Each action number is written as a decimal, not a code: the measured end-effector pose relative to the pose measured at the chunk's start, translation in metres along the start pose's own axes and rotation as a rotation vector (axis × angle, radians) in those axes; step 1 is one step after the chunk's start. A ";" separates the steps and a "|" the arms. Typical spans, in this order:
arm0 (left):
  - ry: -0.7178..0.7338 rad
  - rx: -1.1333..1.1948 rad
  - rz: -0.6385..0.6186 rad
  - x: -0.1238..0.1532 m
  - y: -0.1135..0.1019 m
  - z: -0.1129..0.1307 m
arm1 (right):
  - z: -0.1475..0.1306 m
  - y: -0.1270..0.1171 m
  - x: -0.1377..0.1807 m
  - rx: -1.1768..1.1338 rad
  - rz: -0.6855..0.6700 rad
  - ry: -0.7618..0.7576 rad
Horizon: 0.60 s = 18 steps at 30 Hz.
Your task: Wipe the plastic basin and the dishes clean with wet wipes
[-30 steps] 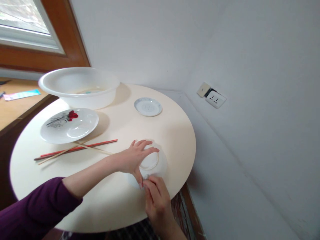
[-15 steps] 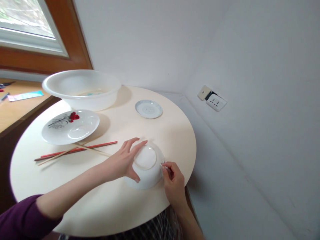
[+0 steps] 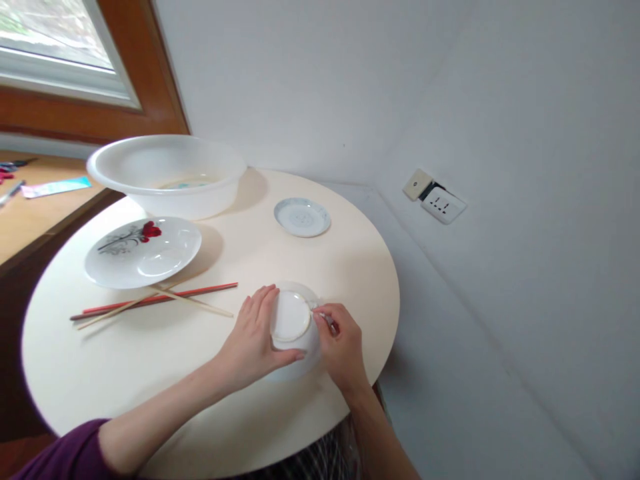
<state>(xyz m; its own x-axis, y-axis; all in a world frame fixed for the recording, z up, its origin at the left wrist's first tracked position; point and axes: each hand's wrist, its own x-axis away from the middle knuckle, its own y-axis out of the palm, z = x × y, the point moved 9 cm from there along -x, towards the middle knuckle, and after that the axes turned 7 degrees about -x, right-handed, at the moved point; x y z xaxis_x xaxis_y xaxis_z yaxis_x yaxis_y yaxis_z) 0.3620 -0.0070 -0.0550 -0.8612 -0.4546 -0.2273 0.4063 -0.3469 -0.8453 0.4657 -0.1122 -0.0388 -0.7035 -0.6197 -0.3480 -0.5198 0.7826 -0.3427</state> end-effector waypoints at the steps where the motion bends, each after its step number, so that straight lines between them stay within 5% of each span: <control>1: 0.014 0.001 0.004 0.000 0.001 0.000 | -0.001 0.005 -0.011 0.026 -0.029 -0.019; 7: 0.020 0.025 0.030 0.001 0.001 -0.004 | 0.016 0.039 -0.063 0.167 -0.211 -0.042; 12: 0.005 0.070 0.100 0.004 0.000 -0.007 | 0.030 0.032 -0.067 0.207 -0.185 -0.037; 18: -0.018 0.021 0.096 0.005 0.003 -0.009 | -0.027 0.025 -0.047 0.145 -0.227 -0.345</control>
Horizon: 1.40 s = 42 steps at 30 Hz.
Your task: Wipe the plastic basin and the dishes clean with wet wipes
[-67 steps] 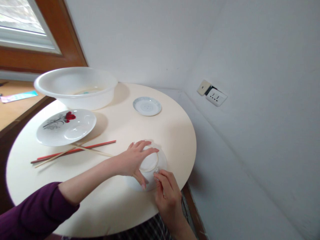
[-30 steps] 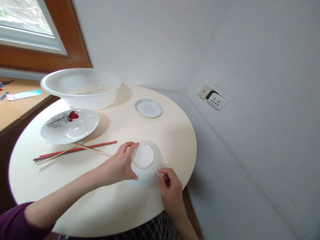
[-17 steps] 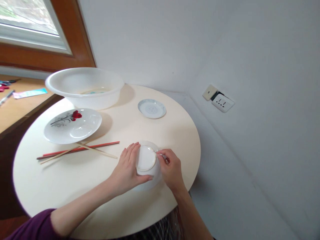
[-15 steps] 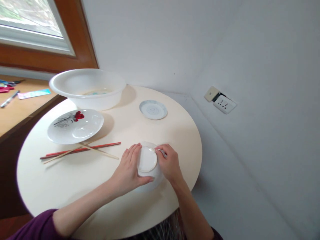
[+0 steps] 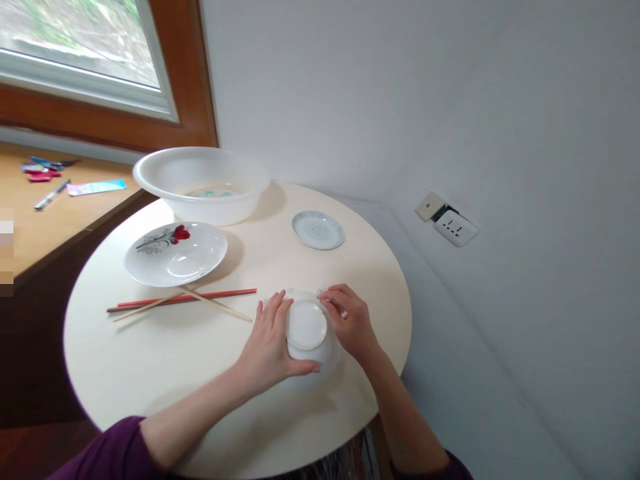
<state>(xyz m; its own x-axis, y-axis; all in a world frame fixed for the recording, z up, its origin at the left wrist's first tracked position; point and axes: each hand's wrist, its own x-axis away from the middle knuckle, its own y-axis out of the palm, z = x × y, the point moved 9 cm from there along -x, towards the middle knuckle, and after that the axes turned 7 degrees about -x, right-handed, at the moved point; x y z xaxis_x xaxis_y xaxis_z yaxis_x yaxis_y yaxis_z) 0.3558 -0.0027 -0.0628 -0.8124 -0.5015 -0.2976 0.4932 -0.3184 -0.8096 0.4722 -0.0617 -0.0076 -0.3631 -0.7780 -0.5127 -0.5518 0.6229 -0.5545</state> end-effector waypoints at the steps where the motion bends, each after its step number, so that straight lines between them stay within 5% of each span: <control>1: -0.001 -0.006 -0.006 0.000 0.000 0.000 | -0.014 0.005 -0.002 0.041 -0.062 -0.091; 6: 0.032 -0.009 -0.017 -0.002 -0.002 0.003 | -0.046 0.047 -0.005 0.400 -0.450 -0.385; 12: 0.009 -0.003 -0.009 -0.001 -0.002 0.001 | -0.044 0.036 0.007 0.662 -0.468 -0.268; 16: -0.013 0.000 -0.012 0.001 0.004 -0.001 | -0.056 0.029 0.030 0.607 -0.511 -0.219; 21: -0.024 0.017 -0.007 0.002 0.006 -0.002 | -0.060 0.054 0.025 0.299 -0.559 -0.170; 26: -0.027 0.055 -0.033 0.000 0.008 -0.003 | -0.048 0.067 -0.002 0.337 -0.437 -0.224; 31: -0.014 0.157 -0.089 -0.002 0.008 -0.004 | -0.033 0.035 -0.001 0.339 -0.251 -0.151; 37: -0.160 0.255 0.109 0.022 -0.032 -0.025 | 0.013 -0.023 0.036 -0.013 0.313 0.241; 42: -0.206 0.088 -0.010 0.050 -0.021 -0.024 | 0.041 -0.015 0.062 -0.138 0.439 0.484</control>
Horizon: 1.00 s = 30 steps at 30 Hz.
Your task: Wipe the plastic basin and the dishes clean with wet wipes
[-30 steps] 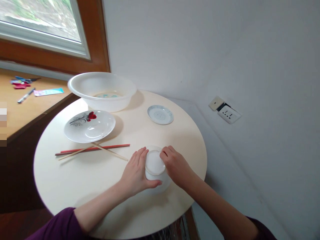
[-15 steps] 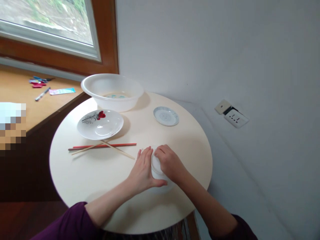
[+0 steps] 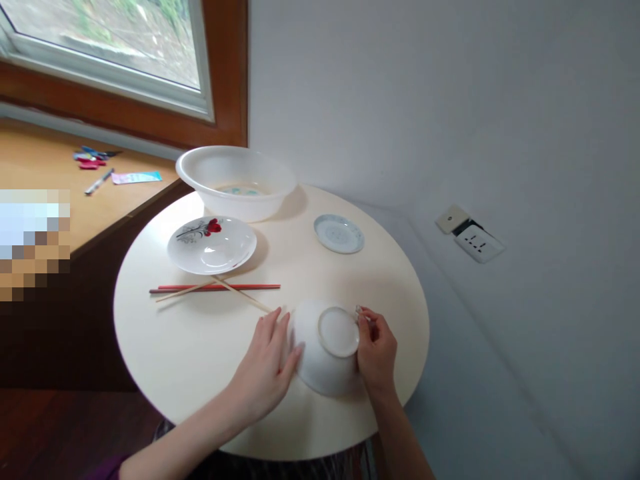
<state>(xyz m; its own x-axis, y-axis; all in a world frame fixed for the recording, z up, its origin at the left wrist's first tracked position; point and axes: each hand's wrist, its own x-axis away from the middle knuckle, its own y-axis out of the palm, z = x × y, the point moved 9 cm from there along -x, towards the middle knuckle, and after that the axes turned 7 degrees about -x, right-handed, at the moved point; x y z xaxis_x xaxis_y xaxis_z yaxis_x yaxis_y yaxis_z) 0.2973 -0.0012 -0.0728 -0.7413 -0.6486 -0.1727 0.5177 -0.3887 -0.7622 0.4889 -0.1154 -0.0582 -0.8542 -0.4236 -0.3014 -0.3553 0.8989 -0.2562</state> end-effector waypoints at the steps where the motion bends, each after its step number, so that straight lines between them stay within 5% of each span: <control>1: 0.006 -0.041 -0.041 0.003 0.008 0.002 | 0.002 0.001 0.001 -0.005 0.012 0.021; 5: -0.001 -0.099 -0.137 0.007 0.034 0.010 | 0.005 0.000 0.004 -0.021 0.053 0.057; 11: 0.012 -0.083 -0.136 0.014 0.046 0.021 | 0.009 -0.010 0.007 -0.023 0.068 0.083; 22: 0.130 -0.052 -0.214 -0.009 0.055 0.061 | 0.032 -0.063 0.011 -0.028 0.138 0.177; 30: 0.159 -0.014 -0.336 -0.006 0.071 0.075 | 0.040 -0.110 0.042 0.127 0.391 0.171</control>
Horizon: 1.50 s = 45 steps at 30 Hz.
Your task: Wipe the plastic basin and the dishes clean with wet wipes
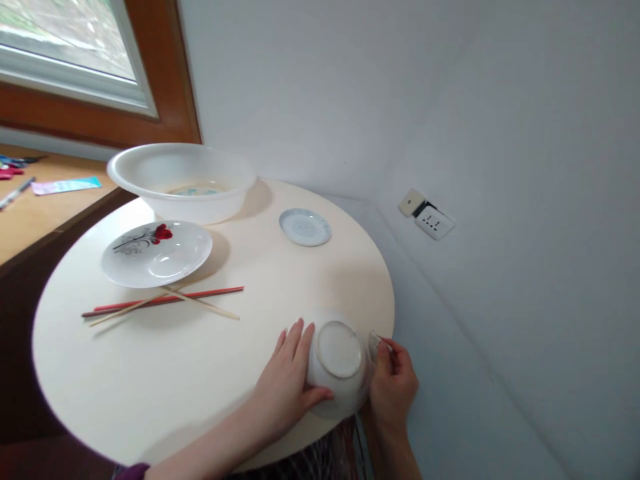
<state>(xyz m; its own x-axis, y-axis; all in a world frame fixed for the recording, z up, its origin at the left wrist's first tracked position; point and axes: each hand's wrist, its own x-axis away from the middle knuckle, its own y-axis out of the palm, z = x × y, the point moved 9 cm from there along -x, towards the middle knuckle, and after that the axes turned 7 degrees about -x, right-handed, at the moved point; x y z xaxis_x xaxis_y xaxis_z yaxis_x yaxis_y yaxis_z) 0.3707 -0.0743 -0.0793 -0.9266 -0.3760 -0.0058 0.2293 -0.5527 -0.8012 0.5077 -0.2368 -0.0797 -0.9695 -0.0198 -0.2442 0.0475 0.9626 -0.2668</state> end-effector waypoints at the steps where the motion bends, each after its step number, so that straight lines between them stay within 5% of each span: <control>1: -0.005 0.009 -0.001 0.000 0.003 0.002 | 0.007 -0.008 0.004 -0.031 0.030 0.033; 7: 0.051 0.064 -0.015 0.004 0.019 0.024 | 0.047 -0.029 0.028 -0.507 0.102 0.323; 13: 0.247 -0.040 -0.077 0.010 0.024 0.039 | 0.048 -0.038 0.038 -0.655 0.151 0.377; 17: 0.338 -0.096 -0.100 0.012 0.031 0.037 | 0.032 -0.045 0.044 -0.684 0.206 0.352; 23: 0.335 0.124 0.158 0.019 0.004 0.031 | -0.025 -0.035 0.033 -0.730 0.086 0.344; 29: -0.060 0.616 0.351 0.003 -0.044 -0.010 | -0.115 0.027 0.005 -0.934 -0.227 0.302; 33: -0.460 1.102 0.347 0.002 -0.052 -0.047 | -0.154 0.034 -0.004 -1.044 -0.296 0.242; 37: -0.650 1.434 0.361 0.018 -0.066 -0.067 | -0.140 0.029 -0.011 -1.033 -0.329 0.272; 45: -0.512 1.458 0.367 0.035 -0.101 -0.077 | -0.070 0.046 -0.001 -0.987 -0.240 0.603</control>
<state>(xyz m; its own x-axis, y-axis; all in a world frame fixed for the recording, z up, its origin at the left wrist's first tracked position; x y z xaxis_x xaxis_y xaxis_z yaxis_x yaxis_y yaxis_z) 0.2917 0.0255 -0.0447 -0.6339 -0.6775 0.3732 0.7643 -0.4746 0.4366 0.4943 -0.1733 -0.0264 -0.8979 -0.3523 0.2640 -0.1011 0.7487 0.6552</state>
